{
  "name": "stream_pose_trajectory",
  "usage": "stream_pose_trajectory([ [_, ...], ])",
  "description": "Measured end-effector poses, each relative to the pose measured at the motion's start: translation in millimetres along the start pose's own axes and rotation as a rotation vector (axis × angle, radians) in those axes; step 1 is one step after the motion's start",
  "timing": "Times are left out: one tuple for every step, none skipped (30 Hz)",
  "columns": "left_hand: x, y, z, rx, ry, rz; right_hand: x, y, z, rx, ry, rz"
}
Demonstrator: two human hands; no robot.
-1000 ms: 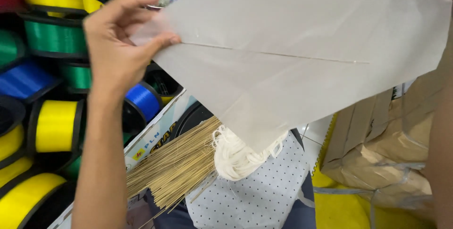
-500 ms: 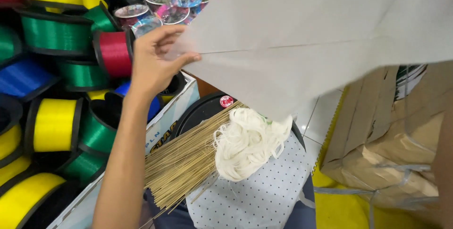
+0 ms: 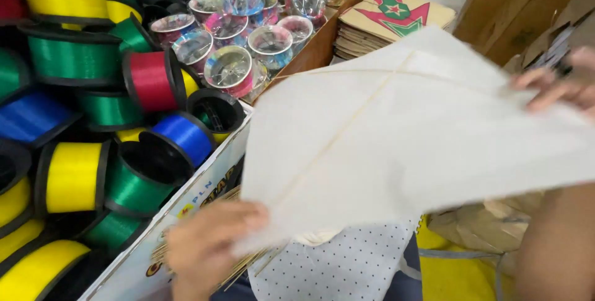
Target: Assembling a kite by aligning paper over a bamboo frame and trimming the edges with scissors
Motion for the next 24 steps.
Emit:
stream_pose_trajectory([
  [3.9, 12.2, -12.4, -0.091, 0.015, -0.024, -10.9, 27.5, 13.9, 0.344, 0.166, 0.123],
  [7.5, 24.3, -25.0, -0.183, 0.030, -0.048, -28.4, 57.0, 23.1, 0.688, 0.334, 0.246],
  [18.6, 33.9, -21.3, -0.183, 0.031, -0.048, -22.7, 71.7, 22.6, 0.688, 0.334, 0.245],
  [31.1, 44.0, -19.1, -0.186, 0.024, -0.045, -14.2, 84.7, 16.2, 0.784, 0.426, 0.277],
  [43.6, 54.1, -17.0, -0.190, 0.017, -0.042, -6.3, 98.3, 9.2, 0.880, 0.517, 0.308],
  [45.5, 61.0, -24.3, -0.189, 0.016, -0.042, 6.5, 107.1, 8.0, 0.879, 0.517, 0.308],
  [51.1, 69.9, -32.0, -0.225, 0.089, 0.025, 22.2, 114.7, 1.8, 0.977, 0.576, 0.377],
  [56.5, 79.3, -39.1, -0.263, 0.166, 0.092, 37.1, 122.3, -5.1, 1.079, 0.631, 0.444],
  [57.6, 85.4, -45.8, -0.263, 0.170, 0.092, 53.8, 126.8, -15.0, 1.081, 0.627, 0.442],
  [58.6, 93.9, -54.0, -0.310, 0.159, 0.119, 69.3, 132.3, -24.4, 1.058, 0.617, 0.456],
  [59.4, 102.2, -62.5, -0.357, 0.148, 0.146, 84.8, 138.0, -33.8, 1.035, 0.606, 0.470],
  [50.6, 111.8, -82.6, -0.356, 0.148, 0.145, 103.8, 142.9, -49.5, 1.035, 0.607, 0.468],
  [43.1, 128.4, -106.4, -0.524, 0.164, 0.051, 126.0, 151.6, -65.2, 1.032, 0.640, 0.612],
  [36.6, 143.3, -131.7, -0.689, 0.175, -0.039, 150.8, 161.8, -77.8, 1.019, 0.671, 0.762],
  [40.0, 148.6, -134.1, -0.686, 0.171, -0.034, 154.2, 169.2, -63.1, 1.014, 0.670, 0.767],
  [41.5, 154.1, -137.3, -0.709, 0.101, -0.129, 160.7, 181.2, -56.6, 1.044, 0.881, 0.726],
  [43.2, 159.9, -140.8, -0.730, 0.030, -0.225, 165.6, 193.3, -51.0, 1.064, 1.092, 0.681],
  [43.7, 170.2, -147.9, -0.731, 0.027, -0.225, 171.7, 199.7, -57.4, 1.064, 1.094, 0.684],
  [44.4, 177.8, -152.8, -0.657, 0.053, -0.177, 178.4, 207.4, -67.7, 1.168, 1.116, 0.770],
  [46.3, 184.4, -158.9, -0.584, 0.077, -0.131, 183.6, 217.4, -78.5, 1.272, 1.137, 0.859],
  [48.2, 190.7, -155.9, -0.587, 0.072, -0.132, 187.4, 227.4, -87.3, 1.273, 1.142, 0.863],
  [47.2, 200.2, -155.3, -0.669, 0.040, -0.060, 191.3, 241.2, -100.8, 1.431, 1.167, 0.995],
  [46.1, 209.3, -154.8, -0.751, 0.009, 0.012, 194.6, 255.8, -113.5, 1.591, 1.184, 1.127],
  [39.2, 215.7, -155.3, -0.751, 0.009, 0.012, 183.2, 258.5, -108.8, 1.591, 1.184, 1.128],
])
Point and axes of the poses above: each hand's wrist, its own z-axis towards the middle knuckle, its own y-axis out of the palm, x = y × z, the point moved 5 cm from there along z, towards the middle knuckle, and after that the axes turned 13 degrees about z, right-handed, at the moved point
